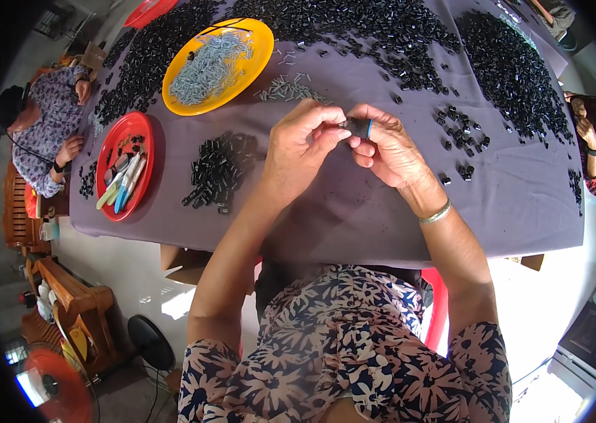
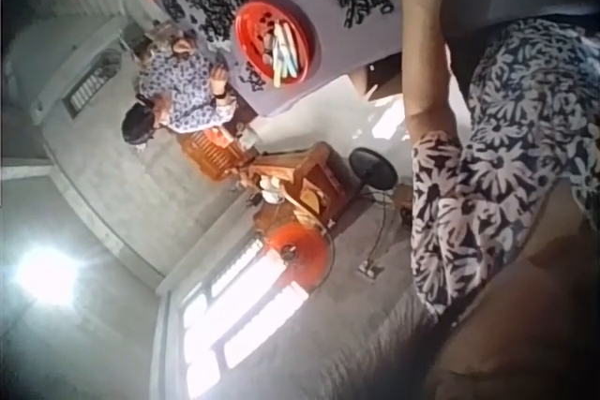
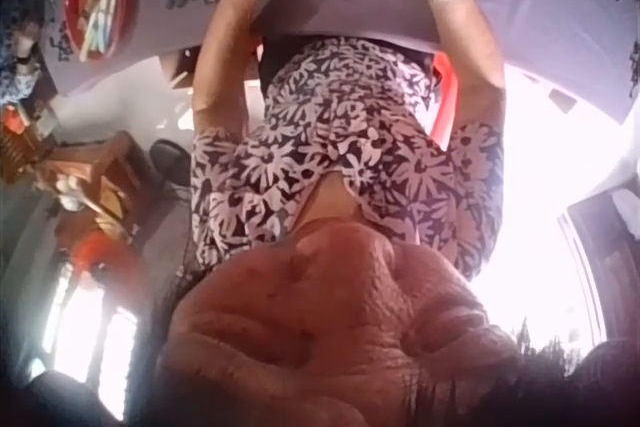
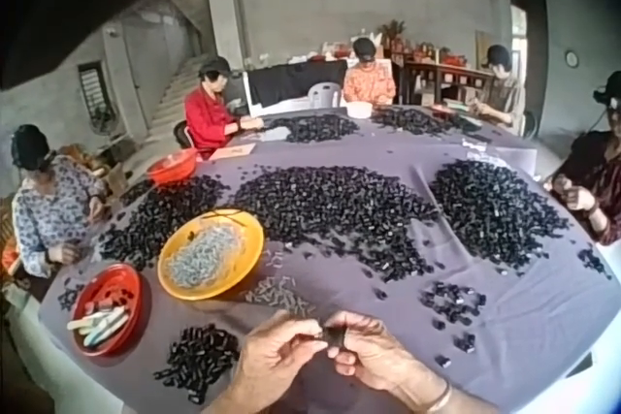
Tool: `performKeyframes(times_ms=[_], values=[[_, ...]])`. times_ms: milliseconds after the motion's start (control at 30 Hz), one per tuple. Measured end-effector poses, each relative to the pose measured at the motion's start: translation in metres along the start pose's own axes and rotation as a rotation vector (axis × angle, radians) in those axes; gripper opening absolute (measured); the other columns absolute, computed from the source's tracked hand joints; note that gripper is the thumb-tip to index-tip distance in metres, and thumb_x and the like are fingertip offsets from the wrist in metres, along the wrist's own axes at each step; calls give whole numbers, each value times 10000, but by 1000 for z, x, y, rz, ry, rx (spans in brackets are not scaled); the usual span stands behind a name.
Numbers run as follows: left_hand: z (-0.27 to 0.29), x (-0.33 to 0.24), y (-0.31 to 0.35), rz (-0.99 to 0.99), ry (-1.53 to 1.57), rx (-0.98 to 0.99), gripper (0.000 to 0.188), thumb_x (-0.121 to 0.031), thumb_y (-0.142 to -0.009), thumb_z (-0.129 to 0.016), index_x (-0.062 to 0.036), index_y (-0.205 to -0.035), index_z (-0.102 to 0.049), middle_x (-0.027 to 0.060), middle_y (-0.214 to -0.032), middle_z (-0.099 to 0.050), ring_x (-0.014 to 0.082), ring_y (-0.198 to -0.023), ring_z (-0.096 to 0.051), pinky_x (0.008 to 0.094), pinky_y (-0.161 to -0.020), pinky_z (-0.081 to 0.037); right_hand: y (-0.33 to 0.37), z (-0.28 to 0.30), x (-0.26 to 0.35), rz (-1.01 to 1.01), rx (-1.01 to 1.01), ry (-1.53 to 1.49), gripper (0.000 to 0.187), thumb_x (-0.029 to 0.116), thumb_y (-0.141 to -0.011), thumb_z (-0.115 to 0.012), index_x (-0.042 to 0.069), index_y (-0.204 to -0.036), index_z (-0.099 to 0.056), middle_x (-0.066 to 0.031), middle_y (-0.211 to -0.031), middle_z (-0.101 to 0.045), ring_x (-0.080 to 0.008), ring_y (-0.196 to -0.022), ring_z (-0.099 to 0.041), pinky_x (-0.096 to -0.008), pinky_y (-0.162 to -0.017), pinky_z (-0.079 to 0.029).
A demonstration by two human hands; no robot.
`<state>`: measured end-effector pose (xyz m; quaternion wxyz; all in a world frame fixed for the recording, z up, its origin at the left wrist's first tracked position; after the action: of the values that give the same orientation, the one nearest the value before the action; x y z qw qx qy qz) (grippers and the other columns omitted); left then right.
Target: The person assembles small black plastic components by hand on a table.
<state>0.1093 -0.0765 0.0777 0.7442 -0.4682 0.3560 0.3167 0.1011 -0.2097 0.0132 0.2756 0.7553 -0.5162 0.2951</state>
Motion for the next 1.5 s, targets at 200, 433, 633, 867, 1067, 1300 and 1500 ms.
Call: performKeyframes(times_ms=[200, 433, 633, 867, 1067, 1300, 1500], values=[[0, -5, -7, -82, 31, 124, 178, 55, -830, -726, -14, -985, -671, 28, -888, -603, 108, -771, -567, 256, -677, -472, 0, -4, -3, -102, 110, -29, 84, 134, -956, -585, 62, -981, -622, 22, -700, -536, -31, -551, -387, -206, -487, -333], [0, 3, -2, -33, 195, -41, 138, 47, -845, -726, -8, -964, -684, 40, -857, -624, 110, -754, -588, 250, -658, -478, 1, -10, 2, -13, 95, 40, 132, 185, -975, -604, 54, -958, -612, 35, -648, -488, -24, -518, -365, -196, -451, -311], [-5, 16, 6, 68, 278, -51, 127, 29, -884, -703, 2, -1006, -677, 31, -889, -594, 92, -788, -599, 236, -702, -492, 1, -7, 0, 6, 19, 20, 125, 178, -972, -603, 55, -960, -624, 33, -671, -501, -29, -545, -367, -203, -481, -326], [-10, 10, 7, 33, 395, -65, 73, 15, -933, -648, 12, -994, -610, 40, -913, -570, 94, -817, -592, 246, -696, -485, 3, -13, 1, 11, 39, 13, 122, 175, -965, -608, 56, -944, -625, 30, -666, -500, -39, -537, -372, -217, -481, -335], [-4, -5, 1, -82, -3, -28, 94, -6, -926, -642, -14, -988, -571, 91, -877, -573, 195, -770, -613, 312, -695, -499, 4, -15, 8, -37, 14, 79, 129, 176, -964, -611, 52, -925, -610, 34, -670, -496, -34, -520, -369, -215, -421, -330], [-7, -4, 1, -82, -59, 15, 138, 29, -912, -621, -23, -1012, -542, 119, -894, -585, 248, -775, -636, 342, -694, -511, 4, -12, 4, -49, 10, 136, 137, 185, -975, -604, 53, -938, -602, 31, -674, -496, -36, -525, -374, -204, -419, -333], [-11, -10, -1, -80, -173, 48, 169, 50, -906, -611, -25, -1036, -532, 133, -924, -600, 270, -793, -663, 364, -700, -525, 1, -5, -2, -152, 10, -28, 103, 164, -987, -582, 61, -989, -590, 37, -682, -506, -35, -531, -373, -197, -415, -324]])
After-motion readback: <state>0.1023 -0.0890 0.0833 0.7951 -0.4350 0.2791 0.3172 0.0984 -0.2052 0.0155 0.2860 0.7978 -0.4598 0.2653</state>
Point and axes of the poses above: each hand's wrist, its own y-axis away from the middle knuckle, its own z-axis out of the back of the hand, x = y × z, the point moved 8 cm from there along -y, towards the middle knuckle
